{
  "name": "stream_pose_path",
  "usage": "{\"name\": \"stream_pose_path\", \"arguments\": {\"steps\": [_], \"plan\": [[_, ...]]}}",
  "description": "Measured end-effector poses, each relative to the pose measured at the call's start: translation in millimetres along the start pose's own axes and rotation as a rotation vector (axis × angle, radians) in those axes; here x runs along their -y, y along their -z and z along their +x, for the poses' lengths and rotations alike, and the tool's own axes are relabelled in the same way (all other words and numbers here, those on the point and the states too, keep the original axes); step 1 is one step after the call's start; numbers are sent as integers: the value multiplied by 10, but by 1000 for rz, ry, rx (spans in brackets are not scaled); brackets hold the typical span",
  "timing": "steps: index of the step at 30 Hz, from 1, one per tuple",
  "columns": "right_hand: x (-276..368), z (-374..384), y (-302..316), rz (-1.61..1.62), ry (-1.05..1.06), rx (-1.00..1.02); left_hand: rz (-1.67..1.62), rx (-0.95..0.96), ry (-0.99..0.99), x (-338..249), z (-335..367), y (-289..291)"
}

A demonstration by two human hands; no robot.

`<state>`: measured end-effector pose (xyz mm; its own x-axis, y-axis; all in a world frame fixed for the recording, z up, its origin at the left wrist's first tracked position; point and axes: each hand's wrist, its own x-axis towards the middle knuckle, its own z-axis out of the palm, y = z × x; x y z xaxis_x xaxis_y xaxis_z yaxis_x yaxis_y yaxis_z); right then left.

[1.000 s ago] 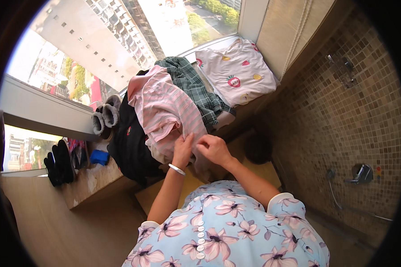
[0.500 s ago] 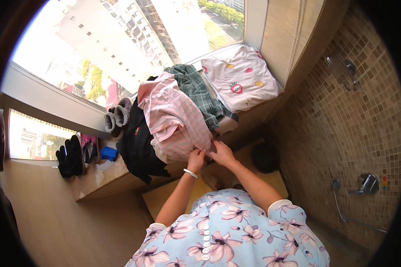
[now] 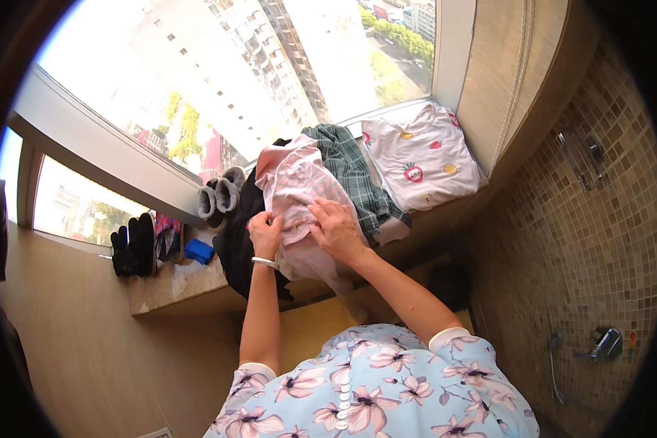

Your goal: The person folds several pieces of clothing on a windowsill, including a yellow shirt, a patterned pink shirt, and striped pants. Each item is smoothed, folded, and stacked neatly on the ledge.

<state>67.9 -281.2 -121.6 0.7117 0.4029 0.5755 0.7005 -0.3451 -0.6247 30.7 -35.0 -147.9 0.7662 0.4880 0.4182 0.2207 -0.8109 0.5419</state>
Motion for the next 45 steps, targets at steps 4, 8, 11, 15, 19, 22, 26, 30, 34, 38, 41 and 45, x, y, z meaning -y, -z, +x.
{"name": "stream_pose_path", "arguments": {"steps": [4, 8, 11, 15, 19, 22, 26, 30, 34, 38, 41, 45], "plan": [[-216, 75, -106, -24, 17, 38, -562, 9, 287, -290, 203, 158], [-220, 55, -218, -170, 78, 107, -773, -59, 356, -603, 334, 205], [-73, 74, -285, -243, 151, 128, -753, -113, 217, -462, 421, 39], [44, 113, -207, -237, 200, 106, -1256, 278, 467, -799, 573, 343], [200, 245, 27, -99, 162, 112, -1317, 376, 494, -922, 739, 447], [185, 283, -51, -104, 196, 172, -1003, 210, 342, -885, 790, 363], [-29, 141, -376, -164, 157, 295, -304, 101, -122, -1036, 528, 198], [-47, -36, -461, -261, 68, 495, -17, 416, -182, -1178, 67, -97], [44, -250, -135, -153, 36, 374, -227, 507, -50, -1159, 7, 27], [147, -65, 135, -32, 54, -11, -273, 256, -196, -974, 24, -43], [64, 165, 50, -20, 87, -73, -7, 183, -371, -767, -34, -348], [-306, 192, -374, -106, 120, 82, 254, 306, -422, -504, -214, -744]]}}
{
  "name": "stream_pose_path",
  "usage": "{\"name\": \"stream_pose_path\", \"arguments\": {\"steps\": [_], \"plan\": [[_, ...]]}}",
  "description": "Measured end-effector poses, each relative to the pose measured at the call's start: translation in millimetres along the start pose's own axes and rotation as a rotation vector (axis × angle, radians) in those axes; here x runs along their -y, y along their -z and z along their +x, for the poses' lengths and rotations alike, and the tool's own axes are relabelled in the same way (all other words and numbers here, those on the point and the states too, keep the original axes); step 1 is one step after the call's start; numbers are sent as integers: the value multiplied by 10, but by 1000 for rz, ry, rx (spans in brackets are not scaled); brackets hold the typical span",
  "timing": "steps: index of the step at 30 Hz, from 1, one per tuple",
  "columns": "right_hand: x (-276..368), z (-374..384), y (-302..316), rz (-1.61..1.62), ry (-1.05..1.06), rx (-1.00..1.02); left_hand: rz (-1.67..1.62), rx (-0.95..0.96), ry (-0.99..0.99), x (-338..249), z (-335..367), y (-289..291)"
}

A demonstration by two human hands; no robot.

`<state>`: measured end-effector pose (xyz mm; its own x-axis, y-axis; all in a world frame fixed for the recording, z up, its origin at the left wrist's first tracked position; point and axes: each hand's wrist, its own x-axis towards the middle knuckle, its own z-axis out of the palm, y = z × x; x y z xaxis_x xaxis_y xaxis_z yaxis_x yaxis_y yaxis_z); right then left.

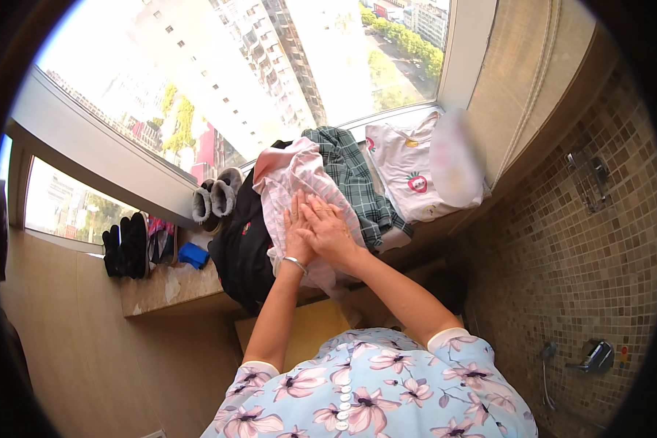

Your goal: The person folds several pieces of clothing on a windowsill, including a yellow shirt, a patterned pink shirt, and striped pants. Each item is smoothed, folded, and stacked neatly on the ledge.

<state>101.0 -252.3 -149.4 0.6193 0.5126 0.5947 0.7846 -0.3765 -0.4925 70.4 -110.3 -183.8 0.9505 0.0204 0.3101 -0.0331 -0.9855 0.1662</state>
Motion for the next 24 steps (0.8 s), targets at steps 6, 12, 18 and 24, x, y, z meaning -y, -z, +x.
{"name": "stream_pose_path", "arguments": {"steps": [6, 12, 18, 24], "plan": [[-64, 358, -50, -67, -13, 129, 5, 24, 51, -46, -113, 17], [-630, 801, -379, -219, -14, 352, 3, 91, 69, -364, -395, 145], [-644, 606, -414, -142, 52, 160, -151, -44, 59, -414, -532, 243], [30, -956, 358, 409, -463, 28, -775, -270, 380, -723, -1762, 33]]}}
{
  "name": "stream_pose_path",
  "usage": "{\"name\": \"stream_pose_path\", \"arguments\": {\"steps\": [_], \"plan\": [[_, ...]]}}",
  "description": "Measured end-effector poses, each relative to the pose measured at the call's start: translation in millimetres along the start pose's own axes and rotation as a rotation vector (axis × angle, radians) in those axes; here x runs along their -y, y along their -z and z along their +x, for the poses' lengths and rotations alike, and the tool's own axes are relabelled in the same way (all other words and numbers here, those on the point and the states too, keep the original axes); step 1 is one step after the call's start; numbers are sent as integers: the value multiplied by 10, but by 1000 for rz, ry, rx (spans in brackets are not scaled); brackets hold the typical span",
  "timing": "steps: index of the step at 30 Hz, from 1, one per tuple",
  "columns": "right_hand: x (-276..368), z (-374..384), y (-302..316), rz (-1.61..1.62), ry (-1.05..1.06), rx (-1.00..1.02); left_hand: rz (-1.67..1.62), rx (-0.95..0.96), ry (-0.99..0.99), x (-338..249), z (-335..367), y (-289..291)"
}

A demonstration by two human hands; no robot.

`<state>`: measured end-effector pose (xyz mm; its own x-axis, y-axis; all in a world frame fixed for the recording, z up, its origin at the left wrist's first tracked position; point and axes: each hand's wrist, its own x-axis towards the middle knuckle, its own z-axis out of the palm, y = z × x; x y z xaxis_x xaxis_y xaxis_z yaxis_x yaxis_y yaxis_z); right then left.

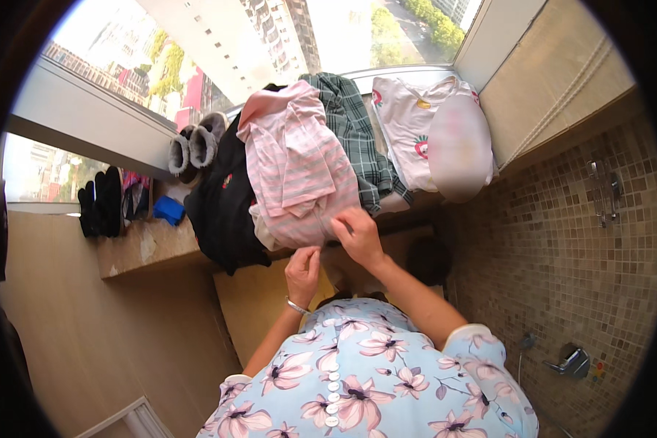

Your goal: The person folds several pieces of clothing on a windowsill, including a yellow shirt, a patterned pink shirt, and striped pants. Each item is smoothed, folded, and stacked neatly on the ledge.

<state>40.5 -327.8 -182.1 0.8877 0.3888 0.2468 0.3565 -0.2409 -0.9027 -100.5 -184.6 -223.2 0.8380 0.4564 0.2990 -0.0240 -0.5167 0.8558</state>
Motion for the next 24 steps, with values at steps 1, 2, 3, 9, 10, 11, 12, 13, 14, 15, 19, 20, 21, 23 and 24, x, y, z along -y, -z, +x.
{"name": "stream_pose_path", "arguments": {"steps": [1, 2, 3, 9, 10, 11, 12, 13, 14, 15, 19, 20, 21, 23, 24], "plan": [[-145, -305, -16, 54, -172, 3, -49, 16, 247, 264, -292, -97], [-293, -530, -58, 49, -249, 23, -93, 27, 434, 501, -519, -193], [-441, -665, -100, 33, -274, 32, -120, 28, 553, 704, -683, -277], [-1008, -727, -217, -270, -331, 110, 48, -44, 613, 1375, -799, -584], [-1128, -714, -229, -294, -396, 98, 57, -77, 586, 1505, -797, -639], [-1207, -704, -235, -333, -380, 47, 69, -118, 562, 1676, -829, -690], [-1330, -676, -236, -319, -361, 48, 17, -172, 538, 1920, -858, -785], [-1486, -645, -243, -306, -340, 47, -37, -221, 517, 2068, -897, -852], [-1661, -613, -257, -295, -319, 46, -245, -256, 660, 2081, -863, -862], [-1774, -569, -287, -247, -318, 97, -451, -288, 800, 2044, -775, -826], [-1930, -592, -344, -58, -320, 293, -563, -247, 886, 1995, -614, -760], [-1975, -633, -342, -6, -340, 346, -543, -216, 821, 2088, -639, -791], [-2016, -688, -327, 56, -387, 407, -537, -172, 686, 2179, -649, -840], [-2035, -795, -322, 182, -497, 478, -459, -65, 598, 2370, -719, -878], [-2014, -853, -315, 246, -561, 487, -388, -3, 643, 2473, -773, -861]]}}
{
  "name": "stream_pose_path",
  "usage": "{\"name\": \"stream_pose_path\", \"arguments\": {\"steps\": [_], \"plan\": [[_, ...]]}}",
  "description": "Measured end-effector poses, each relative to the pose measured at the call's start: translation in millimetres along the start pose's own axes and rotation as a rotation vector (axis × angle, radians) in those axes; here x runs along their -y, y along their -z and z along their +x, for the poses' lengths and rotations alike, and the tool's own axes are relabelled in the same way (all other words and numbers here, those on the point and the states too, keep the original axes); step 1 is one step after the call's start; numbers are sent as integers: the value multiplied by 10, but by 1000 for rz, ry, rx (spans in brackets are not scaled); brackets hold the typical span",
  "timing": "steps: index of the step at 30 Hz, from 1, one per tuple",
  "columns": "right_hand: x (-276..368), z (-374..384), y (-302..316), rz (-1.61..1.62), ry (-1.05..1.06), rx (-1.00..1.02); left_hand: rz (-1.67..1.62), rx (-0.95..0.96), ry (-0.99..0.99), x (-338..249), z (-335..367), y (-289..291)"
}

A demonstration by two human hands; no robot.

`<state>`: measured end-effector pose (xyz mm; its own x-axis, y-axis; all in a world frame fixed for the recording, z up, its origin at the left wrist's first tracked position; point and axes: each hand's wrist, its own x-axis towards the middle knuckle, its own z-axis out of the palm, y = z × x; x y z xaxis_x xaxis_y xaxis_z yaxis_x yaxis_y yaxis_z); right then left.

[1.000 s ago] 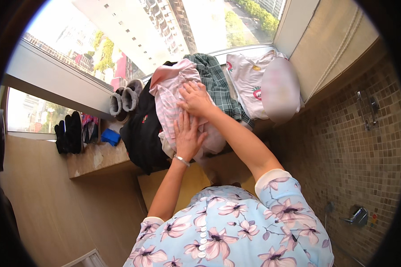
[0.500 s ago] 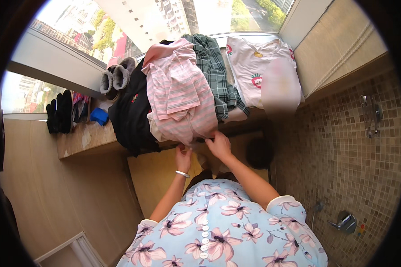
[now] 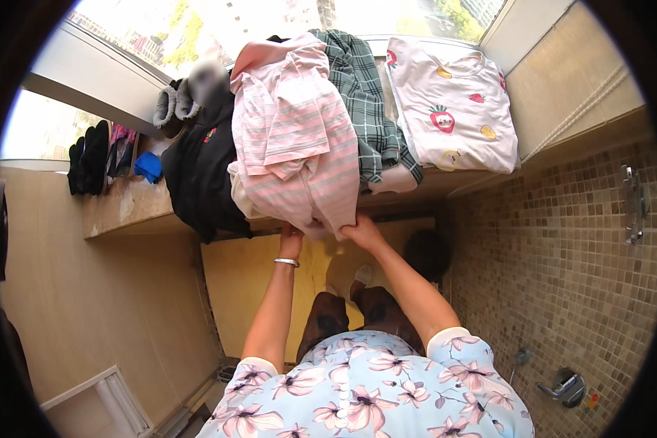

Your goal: The person folds several pieces of clothing on a windowsill, including a yellow shirt, a patterned pink shirt, and striped pants. Each item is smoothed, folded, and stacked neatly on the ledge.

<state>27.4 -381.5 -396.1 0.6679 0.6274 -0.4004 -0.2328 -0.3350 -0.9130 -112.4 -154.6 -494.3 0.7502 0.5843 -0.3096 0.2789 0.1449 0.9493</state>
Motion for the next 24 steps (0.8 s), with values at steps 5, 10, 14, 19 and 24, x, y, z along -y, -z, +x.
{"name": "stream_pose_path", "arguments": {"steps": [5, 10, 14, 19, 24], "plan": [[-263, -286, -201, 346, -137, 138, -240, 113, 95, -193, -309, 13], [-584, -786, -394, 604, -234, 248, -367, 277, 207, -177, -866, 402], [-327, -1433, -533, 917, -198, 358, -502, 380, 237, -554, -1405, 599], [88, -1890, -1099, 1052, 44, 92, -593, 377, 166, -756, -1877, 609], [525, -1870, -1290, 1506, -51, 404, -182, 112, -133, -953, -2105, 462]]}}
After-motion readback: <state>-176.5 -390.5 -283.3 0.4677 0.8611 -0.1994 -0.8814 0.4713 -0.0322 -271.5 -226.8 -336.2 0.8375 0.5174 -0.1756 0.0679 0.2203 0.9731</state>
